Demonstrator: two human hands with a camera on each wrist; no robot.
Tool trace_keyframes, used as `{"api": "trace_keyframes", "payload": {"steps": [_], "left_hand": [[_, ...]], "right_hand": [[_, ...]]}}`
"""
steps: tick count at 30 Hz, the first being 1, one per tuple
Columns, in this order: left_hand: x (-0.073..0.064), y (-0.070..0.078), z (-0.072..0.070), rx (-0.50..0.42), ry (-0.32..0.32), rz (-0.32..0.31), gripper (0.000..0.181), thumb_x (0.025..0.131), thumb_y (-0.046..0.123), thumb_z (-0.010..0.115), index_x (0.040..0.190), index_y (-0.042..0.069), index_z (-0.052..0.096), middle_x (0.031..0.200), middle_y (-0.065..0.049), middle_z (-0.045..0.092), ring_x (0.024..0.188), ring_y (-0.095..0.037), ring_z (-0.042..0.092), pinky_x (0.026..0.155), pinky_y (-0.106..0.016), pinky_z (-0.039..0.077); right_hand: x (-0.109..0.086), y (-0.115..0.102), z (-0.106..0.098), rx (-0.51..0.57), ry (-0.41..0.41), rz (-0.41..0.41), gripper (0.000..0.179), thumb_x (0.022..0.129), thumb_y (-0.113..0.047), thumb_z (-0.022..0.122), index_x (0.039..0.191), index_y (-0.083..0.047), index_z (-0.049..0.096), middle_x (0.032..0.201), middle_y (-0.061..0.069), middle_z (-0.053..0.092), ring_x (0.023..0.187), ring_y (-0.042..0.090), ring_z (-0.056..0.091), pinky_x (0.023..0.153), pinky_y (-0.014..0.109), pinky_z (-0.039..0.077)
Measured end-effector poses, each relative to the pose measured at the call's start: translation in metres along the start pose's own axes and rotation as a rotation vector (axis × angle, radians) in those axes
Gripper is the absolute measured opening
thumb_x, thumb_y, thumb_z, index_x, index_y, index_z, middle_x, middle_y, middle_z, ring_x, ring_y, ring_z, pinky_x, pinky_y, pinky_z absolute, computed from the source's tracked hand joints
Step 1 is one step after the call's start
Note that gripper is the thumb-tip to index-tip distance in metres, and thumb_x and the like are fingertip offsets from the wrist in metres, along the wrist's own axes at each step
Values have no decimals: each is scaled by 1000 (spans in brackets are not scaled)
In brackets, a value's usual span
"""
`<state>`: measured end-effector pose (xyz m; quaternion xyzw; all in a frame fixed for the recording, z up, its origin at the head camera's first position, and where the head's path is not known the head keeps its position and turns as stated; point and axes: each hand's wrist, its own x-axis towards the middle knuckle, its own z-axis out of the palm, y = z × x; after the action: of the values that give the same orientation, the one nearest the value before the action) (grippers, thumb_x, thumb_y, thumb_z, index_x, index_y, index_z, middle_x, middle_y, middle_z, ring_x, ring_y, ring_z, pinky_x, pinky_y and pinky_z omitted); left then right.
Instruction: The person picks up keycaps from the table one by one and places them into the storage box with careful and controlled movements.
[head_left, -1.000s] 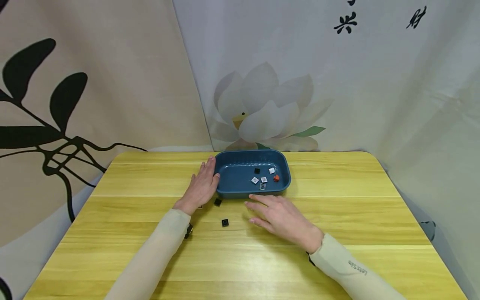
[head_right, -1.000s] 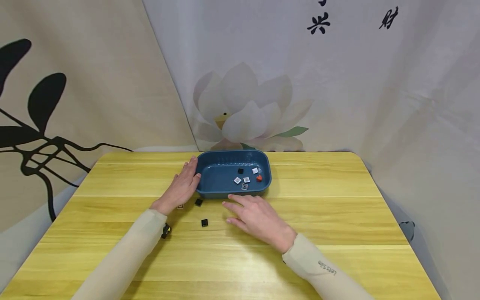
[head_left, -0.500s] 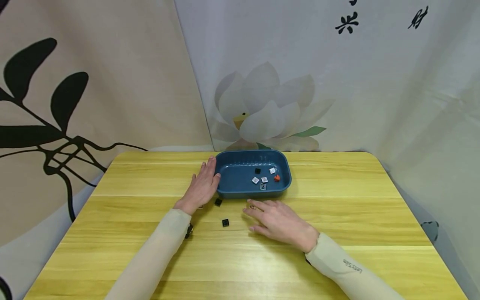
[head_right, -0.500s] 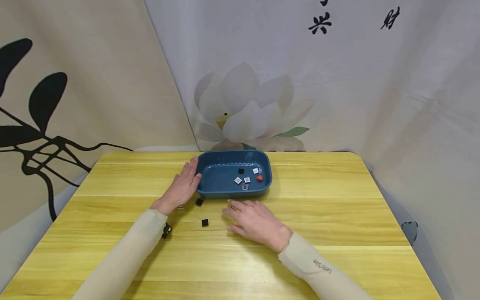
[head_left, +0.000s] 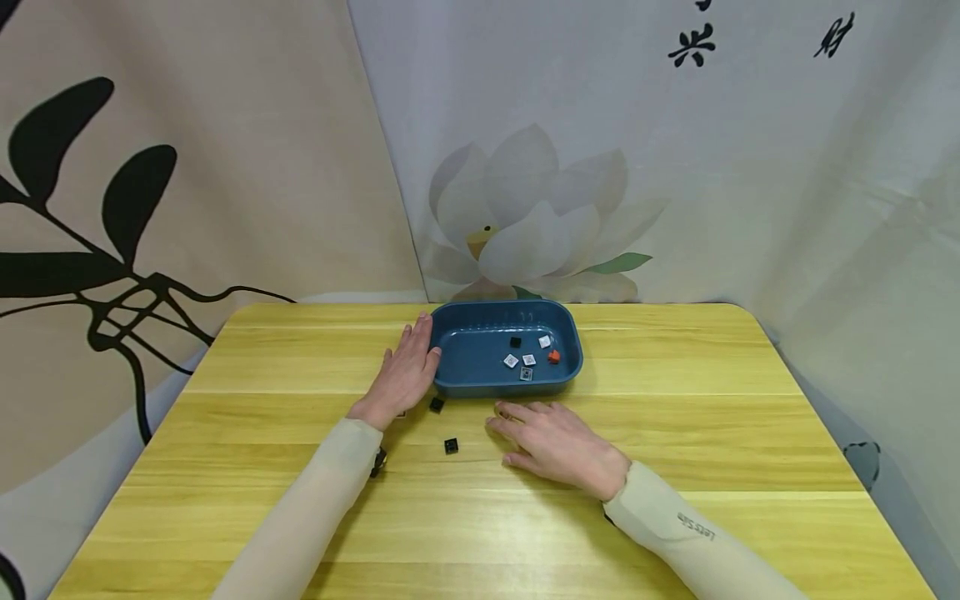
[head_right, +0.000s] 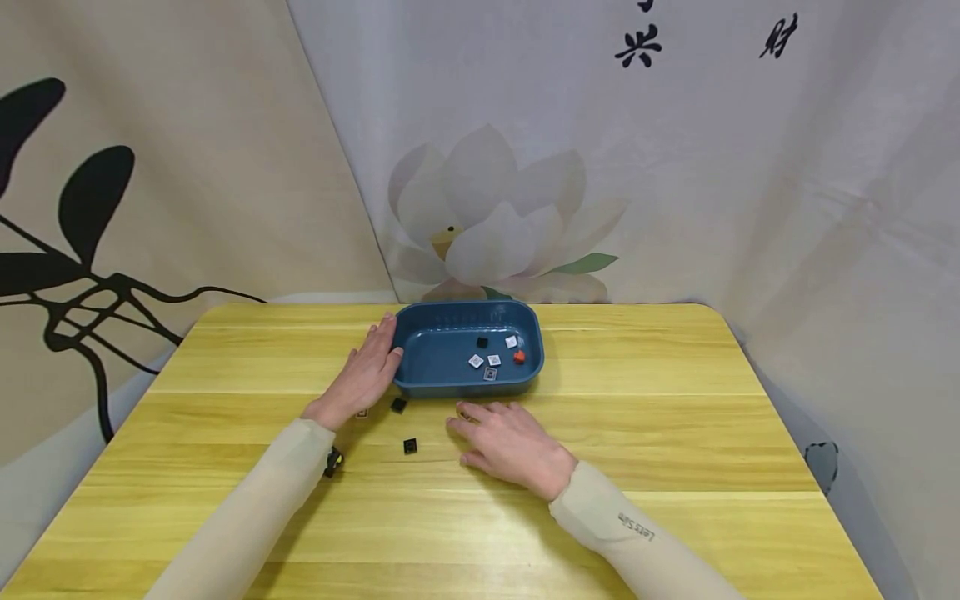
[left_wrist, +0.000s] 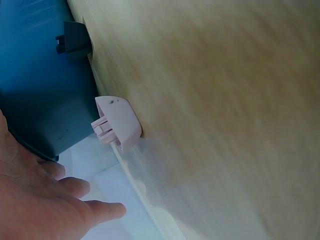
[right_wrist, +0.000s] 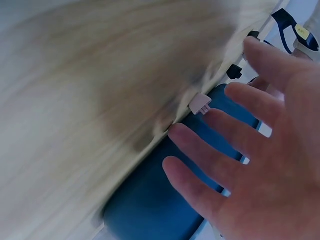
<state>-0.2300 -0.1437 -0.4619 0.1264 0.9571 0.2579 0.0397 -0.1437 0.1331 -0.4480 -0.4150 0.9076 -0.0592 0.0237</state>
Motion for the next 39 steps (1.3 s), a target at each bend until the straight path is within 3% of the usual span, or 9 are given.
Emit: {"api": "trace_keyframes", "payload": {"steps": [6, 12, 16, 21, 29, 39], "left_hand": [[0, 0, 0, 0, 7, 7, 64, 114, 32, 29, 167, 6, 5, 174, -11, 1, 158, -40, 8, 117, -74, 12], [0, 0, 0, -7, 7, 7, 64, 114, 33, 30, 167, 6, 4, 174, -11, 2, 158, -40, 7, 117, -74, 12], [0, 1, -1, -9, 8, 5, 64, 114, 32, 30, 167, 7, 5, 174, -11, 2, 158, -40, 8, 117, -74, 13], [0, 2, 0, -6, 12, 5, 64, 114, 32, 31, 167, 6, 5, 174, -12, 3, 158, -40, 8, 117, -74, 13], [-1, 3, -2, -2, 4, 4, 64, 114, 32, 29, 167, 7, 3, 174, -11, 1, 158, -40, 7, 117, -74, 12], [0, 1, -1, 13, 1, 9, 64, 114, 31, 29, 167, 5, 3, 174, -13, 1, 157, -41, 7, 116, -75, 12]], "right_hand": [[3, 0, 2, -10, 5, 9, 44, 99, -32, 72, 139, -16, 66, 146, 9, 59, 124, 31, 63, 97, 51, 54], [5, 1, 3, -35, 50, -2, 30, 97, -21, 76, 126, -14, 73, 125, 7, 67, 103, 22, 67, 89, 39, 57], [4, 1, 4, -48, 65, 5, 20, 98, -10, 72, 118, -13, 76, 109, 4, 66, 90, 18, 63, 82, 34, 57], [4, 2, 5, -53, 60, 12, 24, 93, 3, 71, 110, -13, 77, 98, 2, 62, 83, 16, 58, 75, 30, 55], [4, 2, 2, -32, 40, 27, 19, 93, 4, 70, 104, -10, 76, 89, 1, 58, 73, 11, 55, 62, 24, 49], [4, 4, 1, -25, 35, 34, 19, 91, 6, 72, 99, -10, 75, 85, 3, 58, 69, 11, 55, 57, 23, 47]]}}
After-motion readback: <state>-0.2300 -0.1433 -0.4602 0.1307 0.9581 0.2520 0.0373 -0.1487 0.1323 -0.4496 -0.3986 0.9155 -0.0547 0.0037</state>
